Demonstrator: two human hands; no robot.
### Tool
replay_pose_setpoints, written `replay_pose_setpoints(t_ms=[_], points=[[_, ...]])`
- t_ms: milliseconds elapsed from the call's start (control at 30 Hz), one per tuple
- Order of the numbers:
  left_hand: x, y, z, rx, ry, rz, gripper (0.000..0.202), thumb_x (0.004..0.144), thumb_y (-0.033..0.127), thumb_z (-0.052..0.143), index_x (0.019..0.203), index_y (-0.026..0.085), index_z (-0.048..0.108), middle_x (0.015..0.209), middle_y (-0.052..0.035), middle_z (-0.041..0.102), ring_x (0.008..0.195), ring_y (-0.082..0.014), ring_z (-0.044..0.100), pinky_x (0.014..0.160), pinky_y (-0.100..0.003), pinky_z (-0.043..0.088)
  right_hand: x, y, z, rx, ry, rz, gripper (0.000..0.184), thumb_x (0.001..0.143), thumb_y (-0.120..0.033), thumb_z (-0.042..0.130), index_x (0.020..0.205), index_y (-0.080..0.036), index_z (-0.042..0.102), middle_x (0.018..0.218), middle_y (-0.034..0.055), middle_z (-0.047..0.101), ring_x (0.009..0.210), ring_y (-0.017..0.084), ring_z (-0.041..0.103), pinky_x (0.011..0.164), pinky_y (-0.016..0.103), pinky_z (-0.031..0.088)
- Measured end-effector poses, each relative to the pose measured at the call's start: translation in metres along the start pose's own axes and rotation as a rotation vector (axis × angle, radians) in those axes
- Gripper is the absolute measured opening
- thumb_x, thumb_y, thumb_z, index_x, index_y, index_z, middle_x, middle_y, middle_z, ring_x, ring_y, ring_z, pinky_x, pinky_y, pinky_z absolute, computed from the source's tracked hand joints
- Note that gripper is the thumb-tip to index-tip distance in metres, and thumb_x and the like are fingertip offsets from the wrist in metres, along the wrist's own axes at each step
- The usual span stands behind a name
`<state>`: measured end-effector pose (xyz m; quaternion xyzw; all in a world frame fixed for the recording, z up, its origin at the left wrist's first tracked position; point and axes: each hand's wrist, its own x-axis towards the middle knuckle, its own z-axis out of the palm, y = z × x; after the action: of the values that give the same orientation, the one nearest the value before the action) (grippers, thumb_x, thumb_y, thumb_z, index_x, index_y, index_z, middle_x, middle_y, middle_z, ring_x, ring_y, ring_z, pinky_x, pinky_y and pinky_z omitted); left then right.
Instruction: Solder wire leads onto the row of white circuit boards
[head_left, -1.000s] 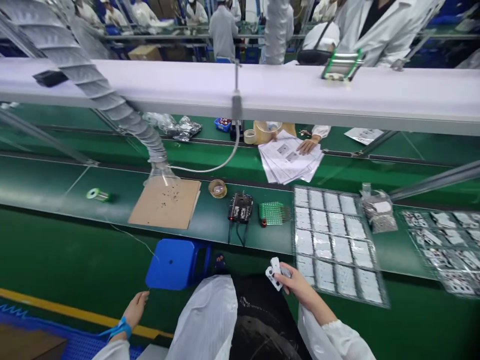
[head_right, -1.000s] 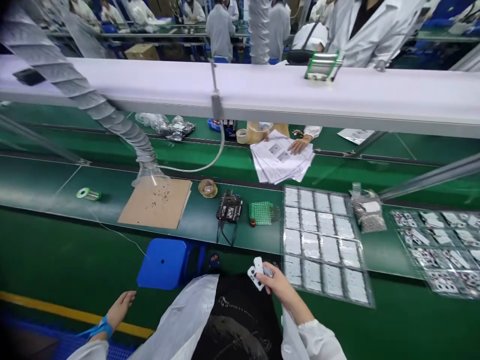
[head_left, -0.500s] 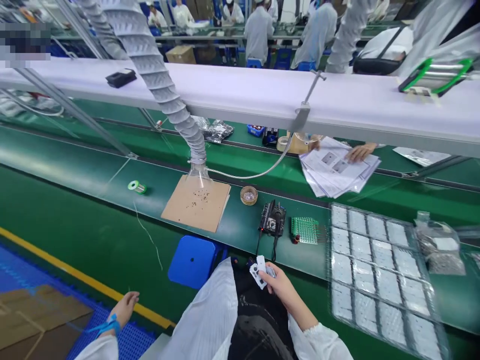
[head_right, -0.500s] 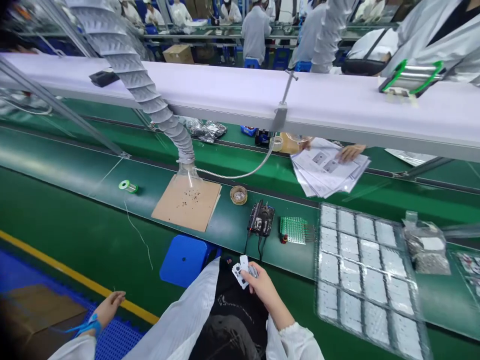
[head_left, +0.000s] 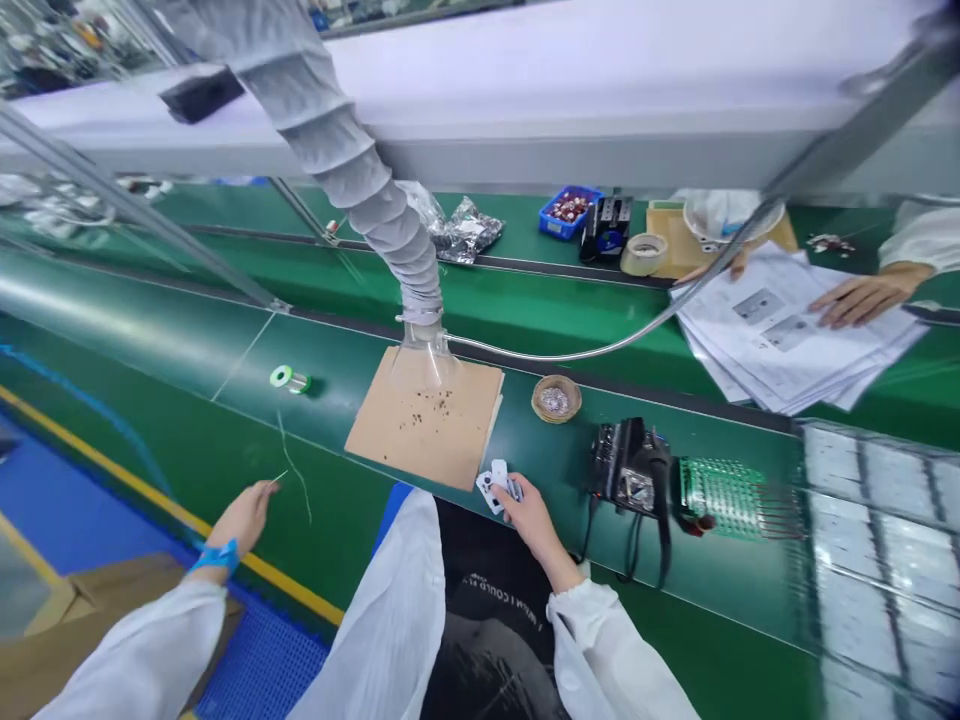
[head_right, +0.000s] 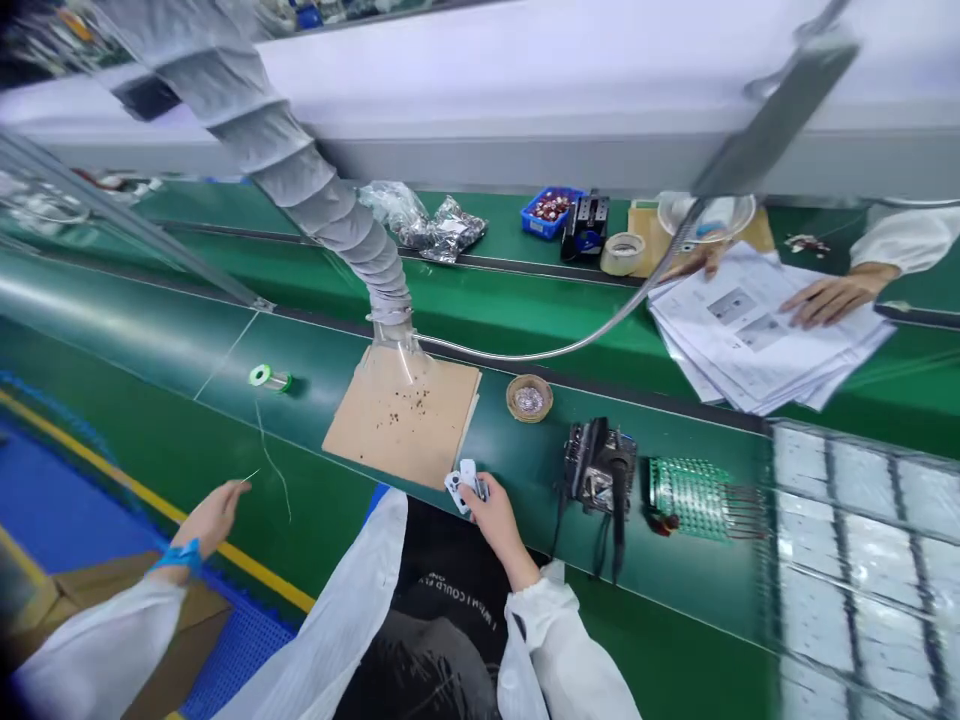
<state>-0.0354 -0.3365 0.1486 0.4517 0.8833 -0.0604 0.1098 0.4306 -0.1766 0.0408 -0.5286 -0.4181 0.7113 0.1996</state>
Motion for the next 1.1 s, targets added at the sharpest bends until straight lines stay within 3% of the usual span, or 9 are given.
replay_pose_setpoints(t_ms=[100, 167, 233, 300, 433, 500, 700, 933, 1100], points=[[0.128, 0.039, 0.033, -0.086, -0.031, 0.206, 0.036, 0.114, 0.036, 0.043, 0.123, 0.014, 0.070, 0.123, -0.0163, 0.076, 0.122, -0.0263, 0.071, 0.113, -0.042, 0.056, 0.055, -0.012, 0.033, -0.008, 0.020, -0.048, 0.050, 0.076, -0.066, 0.081, 0.096, -0.022, 0.067, 0.071, -0.0024, 0.064, 0.053, 0.015, 0.050, 0.055, 0.029, 0.041], [0.195, 0.073, 0.061, -0.137, -0.041, 0.350, 0.043, 0.110, 0.036, 0.036, 0.123, 0.016, 0.071, 0.126, -0.0161, 0.078, 0.123, -0.0270, 0.072, 0.113, -0.038, 0.056, 0.088, -0.022, 0.057, -0.019, 0.035, -0.095, 0.043, 0.074, -0.057, 0.086, 0.095, -0.023, 0.071, 0.076, -0.0008, 0.068, 0.061, 0.018, 0.056, 0.061, 0.030, 0.044], [0.238, 0.095, 0.087, -0.183, -0.038, 0.468, 0.047, 0.108, 0.043, 0.034, 0.124, 0.019, 0.071, 0.126, -0.0130, 0.079, 0.119, -0.0277, 0.074, 0.107, -0.035, 0.058, 0.116, -0.032, 0.081, -0.090, 0.012, -0.174, 0.034, 0.074, -0.047, 0.090, 0.096, -0.024, 0.077, 0.083, 0.0008, 0.074, 0.072, 0.020, 0.062, 0.069, 0.031, 0.046], [0.262, 0.097, 0.107, -0.230, 0.016, 0.516, 0.049, 0.107, 0.046, 0.032, 0.122, 0.020, 0.071, 0.122, -0.0138, 0.081, 0.113, -0.0303, 0.076, 0.102, -0.037, 0.060, 0.139, -0.042, 0.102, -0.269, -0.078, -0.299, 0.028, 0.080, -0.045, 0.089, 0.099, -0.026, 0.080, 0.088, 0.0010, 0.077, 0.079, 0.022, 0.065, 0.073, 0.031, 0.046], [0.287, 0.069, 0.131, -0.359, 0.106, 0.513, 0.046, 0.099, 0.060, 0.040, 0.112, 0.028, 0.072, 0.114, -0.0064, 0.084, 0.101, -0.0325, 0.079, 0.085, -0.037, 0.062, 0.159, -0.052, 0.125, -0.327, -0.182, -0.493, 0.032, 0.087, -0.049, 0.087, 0.111, -0.029, 0.081, 0.100, -0.0004, 0.079, 0.085, 0.021, 0.069, 0.078, 0.031, 0.048], [0.293, 0.065, 0.133, -0.373, 0.095, 0.553, 0.047, 0.096, 0.066, 0.042, 0.111, 0.033, 0.072, 0.114, -0.0025, 0.084, 0.101, -0.0327, 0.079, 0.082, -0.037, 0.060, 0.159, -0.051, 0.127, -0.292, -0.149, -0.509, 0.037, 0.087, -0.052, 0.087, 0.114, -0.028, 0.079, 0.101, -0.0005, 0.077, 0.083, 0.020, 0.066, 0.075, 0.029, 0.048], [0.288, 0.106, 0.113, -0.192, 0.143, 0.652, 0.051, 0.105, 0.052, 0.026, 0.119, 0.024, 0.066, 0.111, -0.0108, 0.082, 0.099, -0.0337, 0.078, 0.079, -0.036, 0.053, 0.159, -0.037, 0.125, -0.066, 0.023, -0.490, 0.058, 0.080, -0.062, 0.091, 0.115, -0.022, 0.068, 0.074, -0.0057, 0.059, 0.056, 0.010, 0.046, 0.053, 0.024, 0.037], [0.280, 0.143, 0.106, -0.194, 0.172, 0.708, 0.045, 0.109, 0.043, 0.028, 0.116, 0.022, 0.067, 0.105, -0.0156, 0.082, 0.093, -0.0345, 0.078, 0.070, -0.035, 0.048, 0.154, -0.038, 0.108, -0.082, 0.159, -0.552, 0.069, 0.068, -0.072, 0.094, 0.105, -0.020, 0.066, 0.073, -0.0045, 0.063, 0.052, 0.009, 0.046, 0.048, 0.023, 0.033], [0.276, 0.158, 0.108, -0.197, 0.176, 0.689, 0.047, 0.110, 0.041, 0.025, 0.120, 0.021, 0.066, 0.110, -0.0179, 0.081, 0.092, -0.0371, 0.078, 0.070, -0.038, 0.048, 0.161, -0.047, 0.093, -0.069, 0.155, -0.548, 0.076, 0.062, -0.075, 0.096, 0.102, -0.019, 0.065, 0.071, -0.0059, 0.061, 0.052, 0.008, 0.044, 0.047, 0.022, 0.032]])
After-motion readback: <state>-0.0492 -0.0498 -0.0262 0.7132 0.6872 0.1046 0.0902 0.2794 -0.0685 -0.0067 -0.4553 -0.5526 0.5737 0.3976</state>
